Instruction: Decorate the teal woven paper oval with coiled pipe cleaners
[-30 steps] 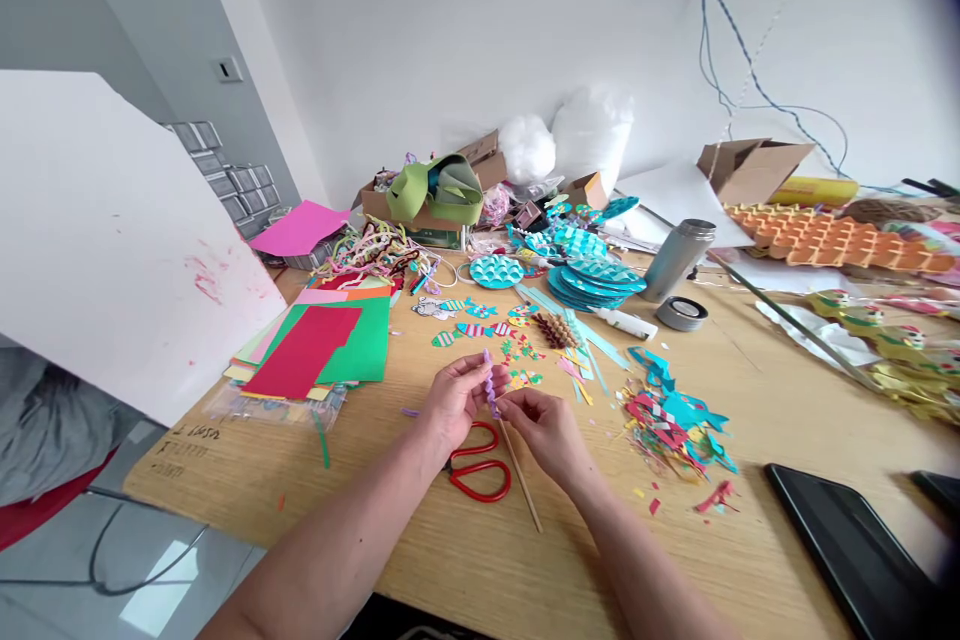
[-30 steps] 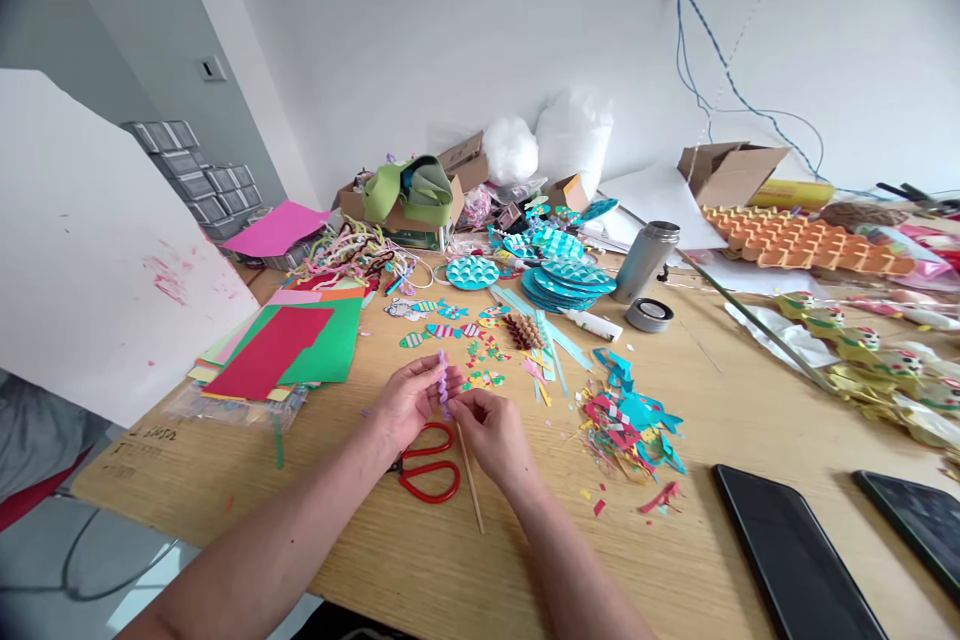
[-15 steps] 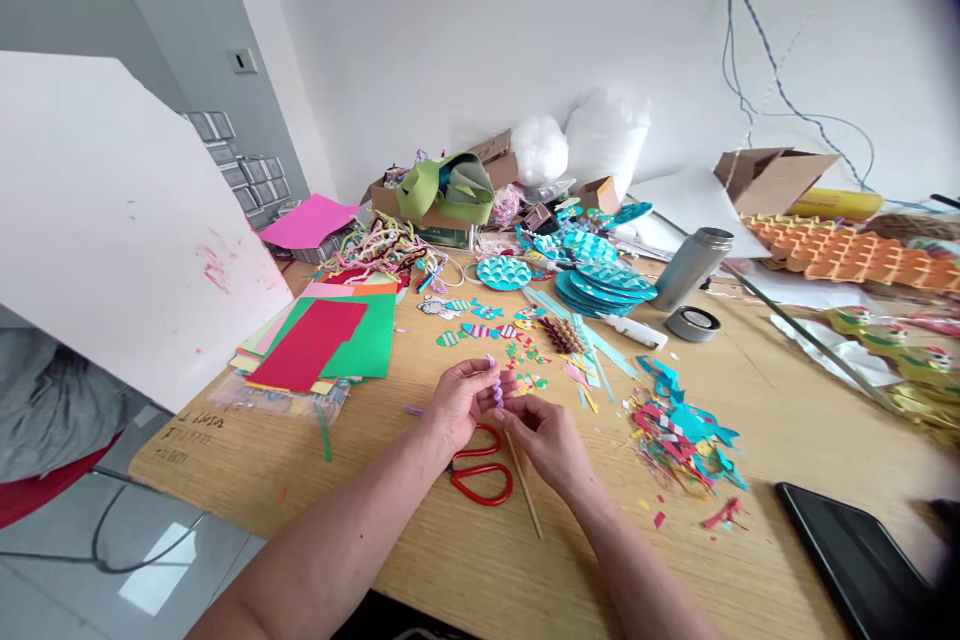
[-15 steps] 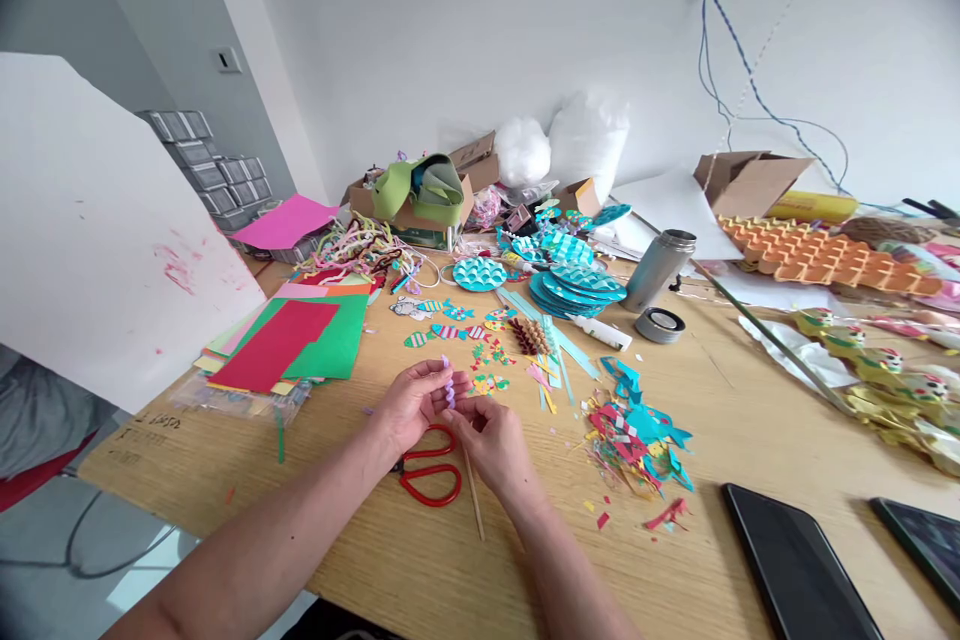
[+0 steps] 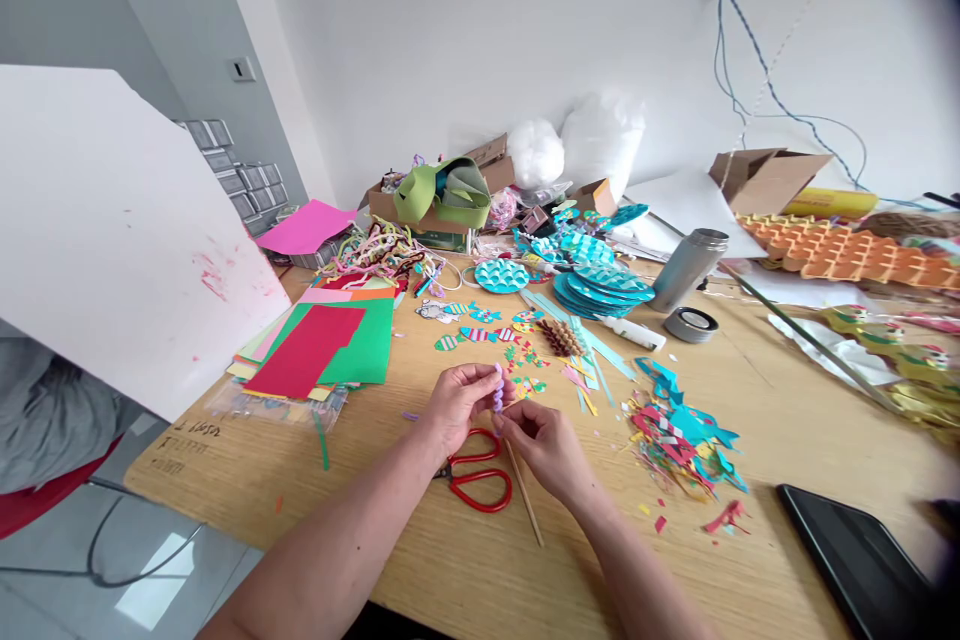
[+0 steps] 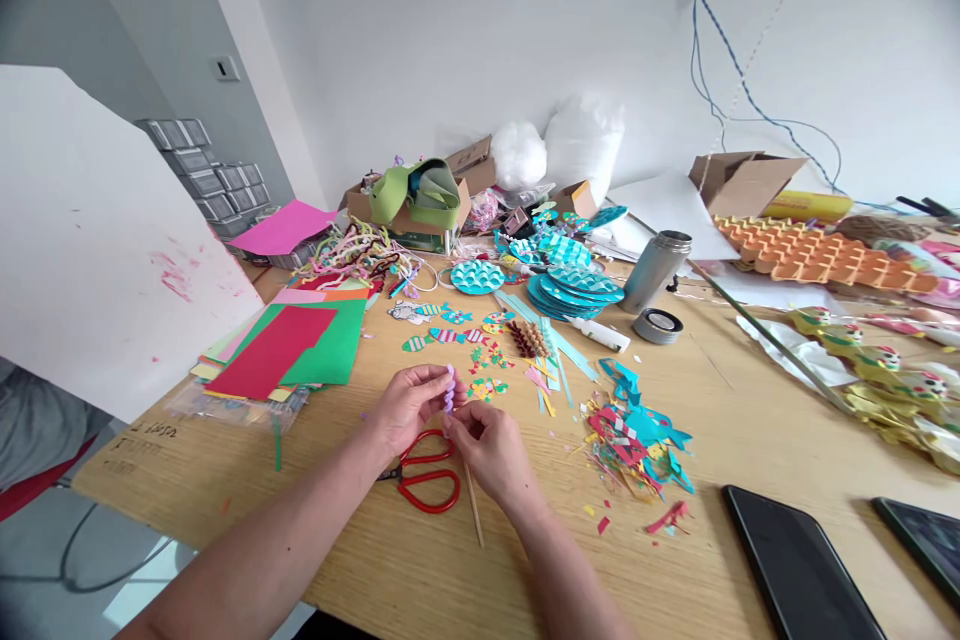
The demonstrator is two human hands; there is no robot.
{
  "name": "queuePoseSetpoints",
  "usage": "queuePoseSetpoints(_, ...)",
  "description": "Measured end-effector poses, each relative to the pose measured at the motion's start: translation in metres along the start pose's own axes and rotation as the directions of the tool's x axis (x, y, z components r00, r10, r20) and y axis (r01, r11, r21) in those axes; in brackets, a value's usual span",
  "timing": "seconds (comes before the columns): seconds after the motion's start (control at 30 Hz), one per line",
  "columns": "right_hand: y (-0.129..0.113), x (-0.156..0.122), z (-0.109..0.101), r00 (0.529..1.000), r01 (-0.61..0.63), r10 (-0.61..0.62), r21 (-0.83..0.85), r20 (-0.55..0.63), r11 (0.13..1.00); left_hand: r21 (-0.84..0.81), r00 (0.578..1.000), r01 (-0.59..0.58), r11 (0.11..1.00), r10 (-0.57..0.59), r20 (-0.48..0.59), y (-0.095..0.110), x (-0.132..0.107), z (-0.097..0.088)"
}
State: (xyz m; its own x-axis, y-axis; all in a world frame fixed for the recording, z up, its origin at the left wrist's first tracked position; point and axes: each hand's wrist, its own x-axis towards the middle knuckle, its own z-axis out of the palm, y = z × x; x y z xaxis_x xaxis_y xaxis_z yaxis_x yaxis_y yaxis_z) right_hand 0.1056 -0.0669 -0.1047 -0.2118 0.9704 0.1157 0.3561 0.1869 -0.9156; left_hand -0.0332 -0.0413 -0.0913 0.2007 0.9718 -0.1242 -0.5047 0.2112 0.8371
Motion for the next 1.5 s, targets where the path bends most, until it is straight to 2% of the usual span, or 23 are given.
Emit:
queuePoseSetpoints(0.1, -0.002, 0.003, -0.009, 0.997, -0.013, 0.018, 0.053, -0.076, 0.998, -0.011, 0.997, 0.070, 0.997, -0.070, 0.028, 0.002, -0.001, -0.001)
queuePoseSetpoints(0.2, -0.003, 0.006, -0.021, 0.986, -0.009, 0.041, 0.198, -0.159, 0.980, 0.008, 0.978, 0.183, 0.983, -0.183, 0.098, 0.004, -0.002, -0.004)
queuePoseSetpoints(0.27, -0.002, 0.008, -0.027, 0.991, 0.008, 0.032, 0.303, -0.127, 0.953, 0.062, 0.951, 0.251, 0.966, -0.258, 0.169, 0.004, -0.003, -0.004)
queuePoseSetpoints(0.37, -0.001, 0.008, -0.031, 1.000, -0.005, 0.010, 0.424, -0.009, 0.906, 0.120, 0.915, 0.301, 0.946, -0.322, 0.244, 0.003, -0.006, -0.003)
queuePoseSetpoints(0.43, 0.000, 0.008, -0.032, 0.998, -0.038, 0.015, 0.472, 0.053, 0.881, 0.130, 0.909, 0.306, 0.943, -0.330, 0.253, 0.003, -0.007, -0.002)
queuePoseSetpoints(0.53, 0.001, 0.008, -0.031, 0.996, -0.073, 0.034, 0.502, 0.086, 0.862, 0.153, 0.913, 0.302, 0.941, -0.332, 0.236, 0.003, -0.009, 0.000)
queuePoseSetpoints(0.67, 0.000, 0.008, -0.030, 0.995, -0.071, 0.034, 0.448, 0.091, 0.891, 0.194, 0.928, 0.268, 0.944, -0.307, 0.209, 0.002, -0.009, 0.002)
queuePoseSetpoints(0.8, 0.000, 0.008, -0.030, 0.996, -0.054, 0.029, 0.325, 0.080, 0.944, 0.291, 0.961, 0.178, 0.940, -0.229, 0.152, -0.002, -0.009, 0.003)
queuePoseSetpoints(0.9, 0.003, 0.009, -0.028, 0.998, -0.052, 0.040, 0.246, 0.052, 0.968, 0.398, 0.979, 0.091, 0.913, -0.155, 0.131, -0.006, -0.008, 0.003)
queuePoseSetpoints(1.0, 0.005, 0.009, -0.025, 0.998, -0.060, 0.058, 0.178, 0.013, 0.982, 0.475, 0.990, 0.053, 0.878, -0.108, 0.089, -0.011, -0.006, 0.002)
queuePoseSetpoints(1.17, 0.004, 0.009, -0.021, 0.995, -0.046, 0.053, 0.086, -0.081, 0.995, 0.486, 0.996, 0.046, 0.873, -0.077, 0.044, -0.013, -0.004, 0.002)
queuePoseSetpoints(1.3, 0.004, 0.010, -0.022, 0.996, -0.062, 0.070, 0.121, -0.063, 0.991, 0.455, 0.993, 0.075, 0.887, -0.109, 0.047, -0.010, -0.006, 0.005)
queuePoseSetpoints(1.5, 0.006, 0.010, -0.023, 0.995, -0.057, 0.061, 0.059, -0.080, 0.997, 0.439, 0.988, 0.112, 0.892, -0.148, 0.048, -0.006, -0.009, 0.010)
